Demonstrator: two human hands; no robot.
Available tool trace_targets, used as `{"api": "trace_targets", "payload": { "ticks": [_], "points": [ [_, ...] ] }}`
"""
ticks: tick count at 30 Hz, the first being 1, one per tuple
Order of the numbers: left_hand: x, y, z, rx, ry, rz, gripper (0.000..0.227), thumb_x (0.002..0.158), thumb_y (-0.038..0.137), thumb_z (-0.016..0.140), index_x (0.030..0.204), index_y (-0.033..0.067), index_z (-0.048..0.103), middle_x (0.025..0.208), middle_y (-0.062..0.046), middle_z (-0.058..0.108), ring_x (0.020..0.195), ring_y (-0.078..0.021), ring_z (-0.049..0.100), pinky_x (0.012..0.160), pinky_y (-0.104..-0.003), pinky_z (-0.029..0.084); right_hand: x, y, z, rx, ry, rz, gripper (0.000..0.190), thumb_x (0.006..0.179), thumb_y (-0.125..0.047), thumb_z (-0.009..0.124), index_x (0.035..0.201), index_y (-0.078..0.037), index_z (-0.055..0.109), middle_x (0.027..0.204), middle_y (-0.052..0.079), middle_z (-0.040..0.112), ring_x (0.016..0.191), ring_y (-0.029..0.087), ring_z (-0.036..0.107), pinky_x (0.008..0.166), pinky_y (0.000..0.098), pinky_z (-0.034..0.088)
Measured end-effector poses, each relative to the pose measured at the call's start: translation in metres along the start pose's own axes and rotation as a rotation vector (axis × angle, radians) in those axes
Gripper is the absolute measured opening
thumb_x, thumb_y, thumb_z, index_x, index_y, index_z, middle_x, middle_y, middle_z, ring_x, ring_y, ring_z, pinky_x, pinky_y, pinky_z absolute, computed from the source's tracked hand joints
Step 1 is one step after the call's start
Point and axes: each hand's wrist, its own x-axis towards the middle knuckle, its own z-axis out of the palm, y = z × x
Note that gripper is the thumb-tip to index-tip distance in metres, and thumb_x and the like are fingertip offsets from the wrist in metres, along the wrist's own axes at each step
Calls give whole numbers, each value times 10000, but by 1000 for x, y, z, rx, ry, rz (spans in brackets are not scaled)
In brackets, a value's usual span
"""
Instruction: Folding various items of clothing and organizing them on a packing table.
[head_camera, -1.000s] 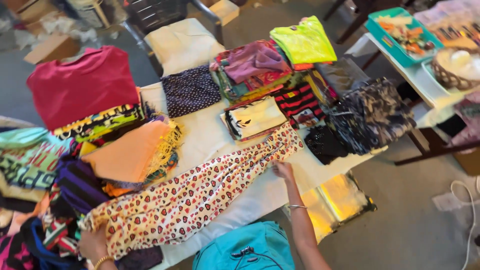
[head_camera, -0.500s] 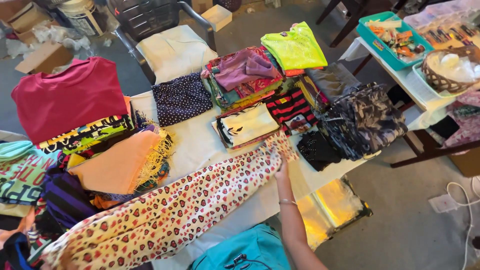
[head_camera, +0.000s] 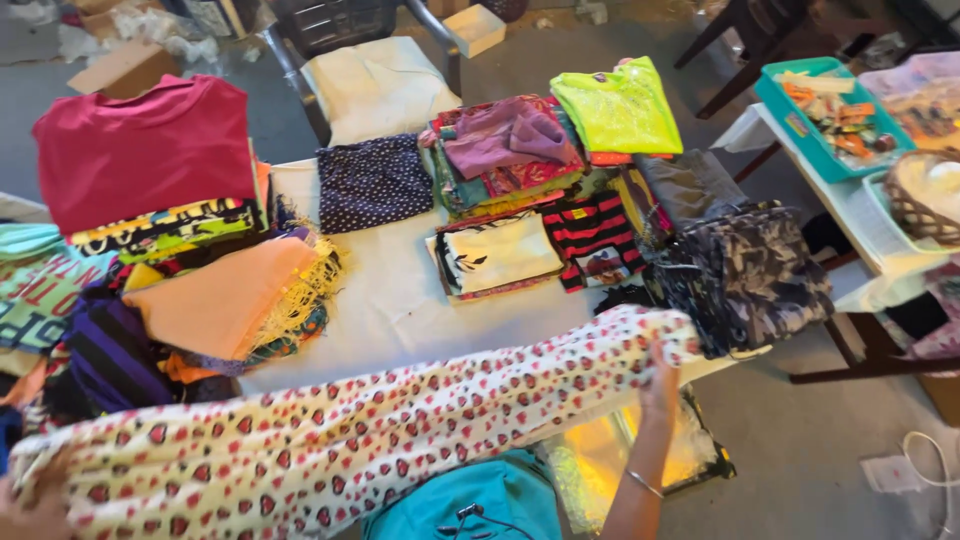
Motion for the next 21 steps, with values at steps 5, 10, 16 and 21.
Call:
{"api": "trace_targets", "payload": {
  "ticks": [5,10,16,21],
  "points": [
    [47,26,-2,106,8,45,494,1001,510,794,1151,58,660,1049,-143,731,978,-352,703,790,-484,534,1,-47,34,21,-31,-110,392,1021,-160,624,1405,-95,577,1339,30,662,1204,174,648,1021,372,537],
    [-81,93,24,62,96,201,437,915,363,822,1182,61,653,1169,-128,697,1075,-317,675,884,-448,538,120,86,-130,-197,84,174,335,1008,-224,722,1324,-129,659,1099,-6,667,953,170,637,800,406,535],
    [-227,166,96,-583,-356,412,544,736,303,828,1171,30,645,1208,-183,691,1161,-370,649,1018,-443,507,65,55,-69,-356,351,218,421,863,-372,816,1178,-182,610,990,-40,678,821,144,644,670,355,512],
    [-285,211,87,-406,-409,676,771,625,469,841,1240,47,646,1265,-151,635,1196,-348,577,948,-508,429,58,26,-19,-194,209,144,391,900,-284,827,1220,-122,671,1113,14,729,922,171,692,746,362,543]
  ]
}}
